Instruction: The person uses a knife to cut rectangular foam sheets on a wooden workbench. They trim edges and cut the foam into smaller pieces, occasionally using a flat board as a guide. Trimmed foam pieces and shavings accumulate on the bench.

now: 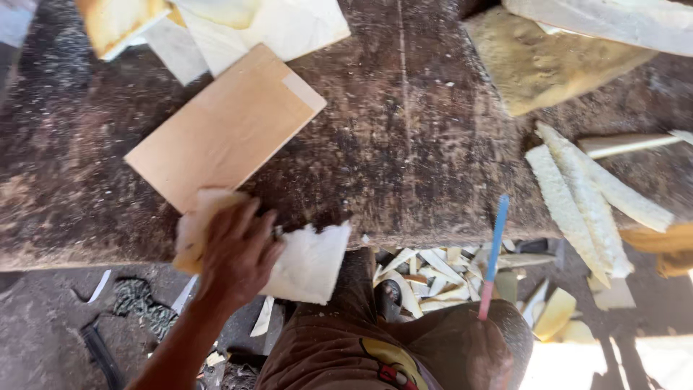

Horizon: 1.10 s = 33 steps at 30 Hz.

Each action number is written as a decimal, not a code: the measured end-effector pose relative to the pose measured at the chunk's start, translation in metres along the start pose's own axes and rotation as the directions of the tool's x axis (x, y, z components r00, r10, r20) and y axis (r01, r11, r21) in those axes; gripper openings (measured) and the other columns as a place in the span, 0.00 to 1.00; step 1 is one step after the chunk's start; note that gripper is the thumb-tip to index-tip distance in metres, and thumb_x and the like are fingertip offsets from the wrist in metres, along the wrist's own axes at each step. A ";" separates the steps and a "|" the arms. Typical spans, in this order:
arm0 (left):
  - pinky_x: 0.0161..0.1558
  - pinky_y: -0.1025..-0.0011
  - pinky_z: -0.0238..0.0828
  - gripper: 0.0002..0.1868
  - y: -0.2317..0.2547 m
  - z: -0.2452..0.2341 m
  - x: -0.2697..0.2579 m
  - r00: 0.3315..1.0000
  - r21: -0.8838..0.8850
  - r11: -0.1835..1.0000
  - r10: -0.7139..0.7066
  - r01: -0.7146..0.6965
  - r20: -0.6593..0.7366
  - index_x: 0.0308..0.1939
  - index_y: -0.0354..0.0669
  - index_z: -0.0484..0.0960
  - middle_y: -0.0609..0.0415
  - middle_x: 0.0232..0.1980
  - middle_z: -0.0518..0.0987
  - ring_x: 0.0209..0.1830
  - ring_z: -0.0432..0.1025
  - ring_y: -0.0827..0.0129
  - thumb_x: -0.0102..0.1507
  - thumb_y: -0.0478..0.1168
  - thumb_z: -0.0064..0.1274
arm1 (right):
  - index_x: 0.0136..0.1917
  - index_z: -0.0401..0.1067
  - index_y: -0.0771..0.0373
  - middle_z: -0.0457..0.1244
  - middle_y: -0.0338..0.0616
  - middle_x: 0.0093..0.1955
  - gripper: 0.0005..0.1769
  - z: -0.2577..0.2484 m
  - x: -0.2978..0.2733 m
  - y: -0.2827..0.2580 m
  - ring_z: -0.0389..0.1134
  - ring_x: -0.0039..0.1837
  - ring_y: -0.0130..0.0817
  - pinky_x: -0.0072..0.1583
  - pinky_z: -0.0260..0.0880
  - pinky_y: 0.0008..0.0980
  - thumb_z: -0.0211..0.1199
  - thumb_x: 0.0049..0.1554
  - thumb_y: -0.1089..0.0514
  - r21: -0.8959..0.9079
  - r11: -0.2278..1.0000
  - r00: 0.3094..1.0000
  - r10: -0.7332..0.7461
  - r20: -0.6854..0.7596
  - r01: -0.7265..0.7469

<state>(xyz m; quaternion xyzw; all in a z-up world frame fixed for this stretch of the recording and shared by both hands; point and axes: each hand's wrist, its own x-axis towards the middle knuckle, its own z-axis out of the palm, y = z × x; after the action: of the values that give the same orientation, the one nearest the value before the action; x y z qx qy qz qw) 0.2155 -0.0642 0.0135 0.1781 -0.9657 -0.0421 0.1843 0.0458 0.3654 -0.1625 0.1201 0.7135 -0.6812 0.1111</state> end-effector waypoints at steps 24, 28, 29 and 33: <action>0.63 0.51 0.69 0.19 0.201 0.148 0.281 0.934 -0.123 0.931 0.352 -0.343 0.062 0.55 0.40 0.83 0.45 0.61 0.78 0.58 0.74 0.51 0.68 0.49 0.56 | 0.54 0.77 0.68 0.66 0.43 0.35 0.13 -0.030 0.007 0.040 0.61 0.34 0.26 0.33 0.58 0.25 0.59 0.64 0.57 0.340 0.928 0.949 0.235 -0.210 -0.154; 0.72 0.50 0.58 0.31 0.253 0.186 0.348 0.915 -0.082 0.917 0.397 -0.391 0.071 0.65 0.41 0.73 0.37 0.74 0.66 0.73 0.63 0.45 0.65 0.55 0.56 | 0.54 0.78 0.67 0.65 0.42 0.34 0.12 -0.026 0.004 0.053 0.60 0.32 0.25 0.33 0.57 0.24 0.59 0.64 0.58 0.325 0.941 0.949 0.184 -0.255 -0.095; 0.72 0.47 0.56 0.35 0.262 0.194 0.363 0.915 -0.046 0.918 0.397 -0.394 0.079 0.68 0.40 0.69 0.34 0.74 0.63 0.74 0.60 0.41 0.64 0.57 0.56 | 0.53 0.78 0.67 0.66 0.42 0.35 0.11 -0.025 0.005 0.057 0.61 0.33 0.25 0.33 0.58 0.24 0.59 0.64 0.59 0.356 0.930 0.943 0.195 -0.271 -0.090; 0.71 0.50 0.48 0.36 0.277 0.214 0.398 0.903 0.065 0.942 0.294 -0.329 0.311 0.76 0.47 0.52 0.35 0.77 0.53 0.78 0.53 0.37 0.69 0.55 0.46 | 0.52 0.76 0.67 0.69 0.42 0.37 0.09 -0.024 0.009 0.065 0.65 0.34 0.26 0.34 0.63 0.24 0.59 0.60 0.63 0.445 0.895 0.955 0.132 -0.266 0.001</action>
<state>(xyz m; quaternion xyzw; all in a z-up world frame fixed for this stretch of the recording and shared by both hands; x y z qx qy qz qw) -0.3005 0.0544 -0.0084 0.0232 -0.9991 0.0176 0.0307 0.0577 0.3923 -0.2255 0.2646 0.5449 -0.7956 -0.0014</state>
